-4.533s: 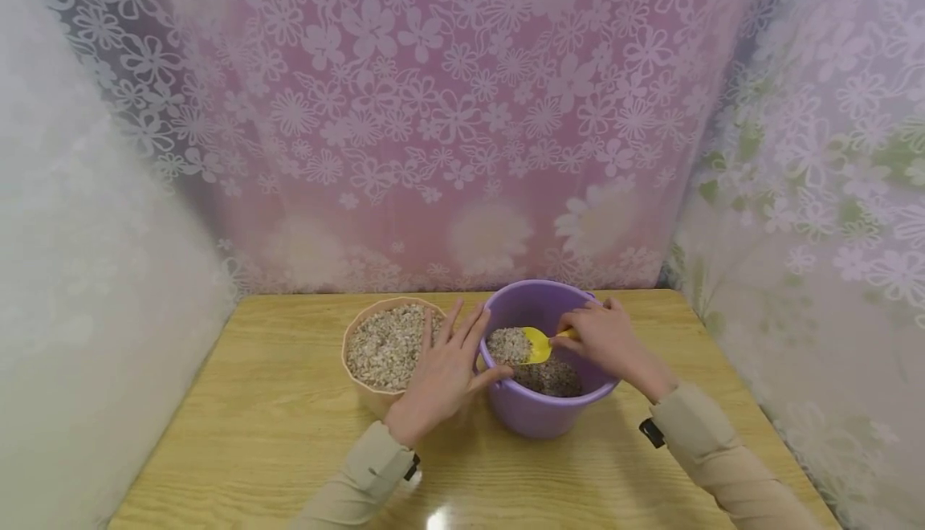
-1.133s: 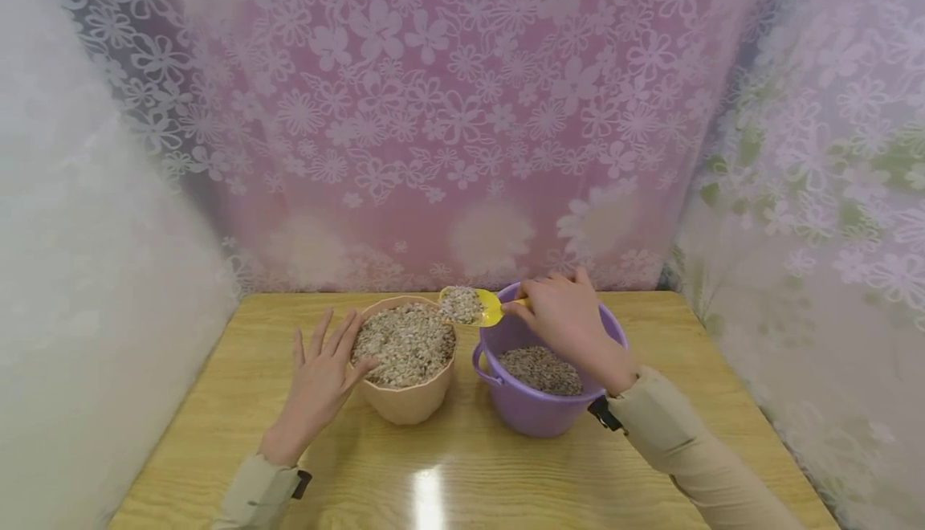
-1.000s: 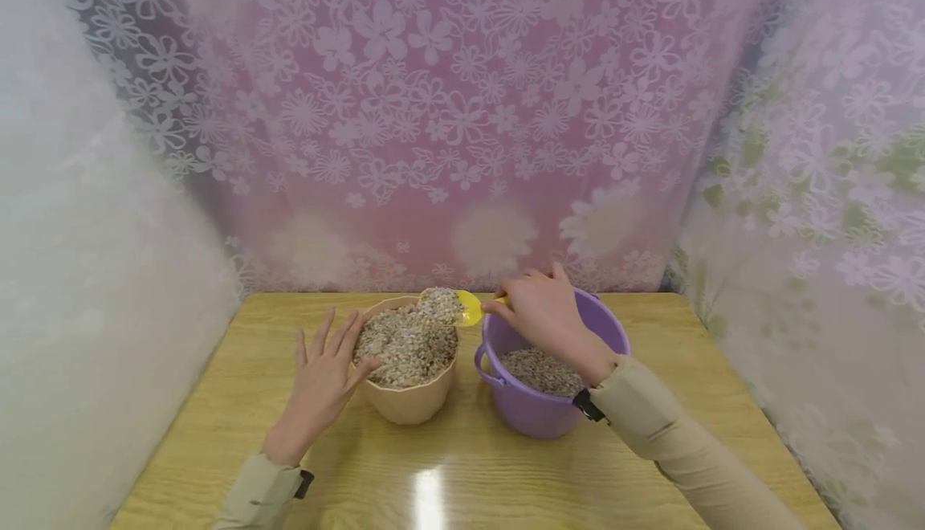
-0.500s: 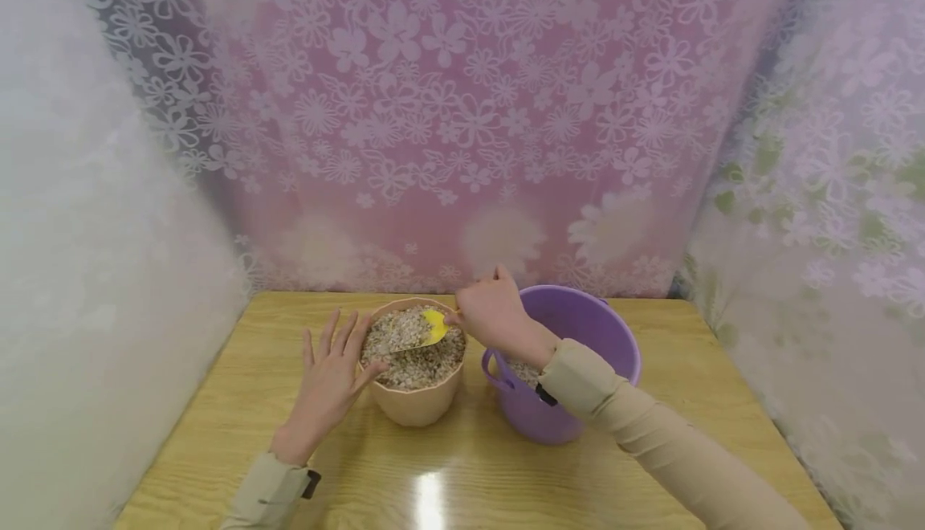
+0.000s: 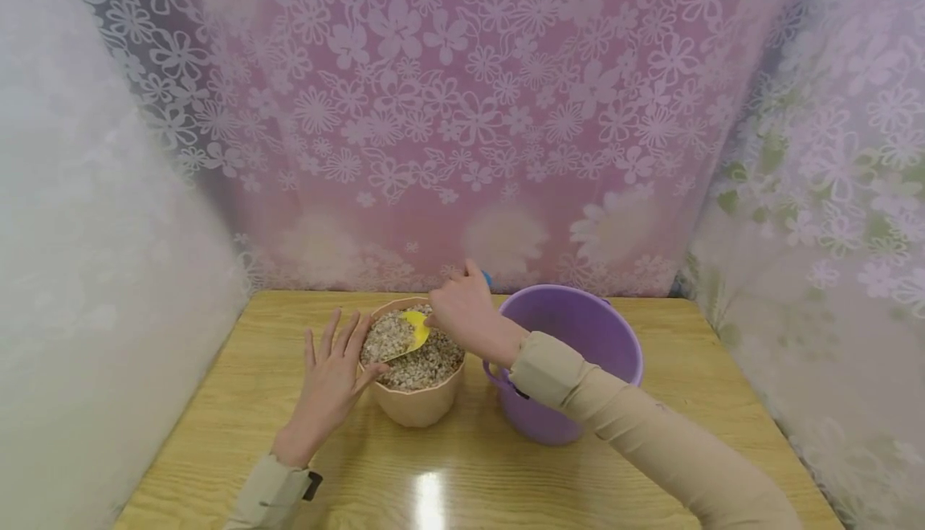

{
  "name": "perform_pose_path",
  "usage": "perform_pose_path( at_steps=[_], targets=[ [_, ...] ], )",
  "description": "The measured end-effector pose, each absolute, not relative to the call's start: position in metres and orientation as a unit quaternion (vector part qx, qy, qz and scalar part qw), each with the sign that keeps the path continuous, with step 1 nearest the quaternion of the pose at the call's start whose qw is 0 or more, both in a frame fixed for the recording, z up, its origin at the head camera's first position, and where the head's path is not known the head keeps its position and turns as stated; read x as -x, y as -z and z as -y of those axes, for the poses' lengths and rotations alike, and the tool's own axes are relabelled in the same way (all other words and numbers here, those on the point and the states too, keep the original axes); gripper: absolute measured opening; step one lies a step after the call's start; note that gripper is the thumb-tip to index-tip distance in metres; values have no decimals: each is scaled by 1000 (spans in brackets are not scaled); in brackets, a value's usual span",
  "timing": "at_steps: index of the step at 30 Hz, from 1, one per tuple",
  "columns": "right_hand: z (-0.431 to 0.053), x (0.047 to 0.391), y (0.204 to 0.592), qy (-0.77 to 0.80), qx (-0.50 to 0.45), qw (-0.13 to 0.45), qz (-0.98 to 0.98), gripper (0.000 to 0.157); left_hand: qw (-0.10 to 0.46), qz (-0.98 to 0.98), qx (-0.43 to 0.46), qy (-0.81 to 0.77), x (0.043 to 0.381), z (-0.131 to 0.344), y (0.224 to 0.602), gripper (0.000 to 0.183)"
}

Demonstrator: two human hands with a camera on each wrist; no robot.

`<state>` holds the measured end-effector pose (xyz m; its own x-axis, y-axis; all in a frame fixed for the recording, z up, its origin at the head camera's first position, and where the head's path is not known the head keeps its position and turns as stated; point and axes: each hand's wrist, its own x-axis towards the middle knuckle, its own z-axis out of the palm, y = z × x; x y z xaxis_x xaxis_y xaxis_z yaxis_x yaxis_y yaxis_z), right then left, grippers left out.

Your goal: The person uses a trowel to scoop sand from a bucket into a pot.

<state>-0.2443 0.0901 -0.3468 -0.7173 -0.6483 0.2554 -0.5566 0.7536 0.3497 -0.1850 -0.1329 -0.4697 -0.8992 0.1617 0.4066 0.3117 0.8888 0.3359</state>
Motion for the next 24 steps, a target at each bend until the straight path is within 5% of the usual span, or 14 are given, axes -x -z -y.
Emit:
perform_pose_path(
  at_steps=[5, 14, 24],
  targets=[
    [-87, 253, 350, 123, -316, 194, 921, 38, 186, 954, 122, 201, 185, 133, 468, 91],
    [-92, 267, 342, 83, -265, 82, 957, 23, 183, 954, 123, 203, 182, 133, 467, 91],
    [-102, 264, 333, 89, -229, 40, 968, 32, 170, 953, 123, 218, 182, 134, 466, 89]
  ],
)
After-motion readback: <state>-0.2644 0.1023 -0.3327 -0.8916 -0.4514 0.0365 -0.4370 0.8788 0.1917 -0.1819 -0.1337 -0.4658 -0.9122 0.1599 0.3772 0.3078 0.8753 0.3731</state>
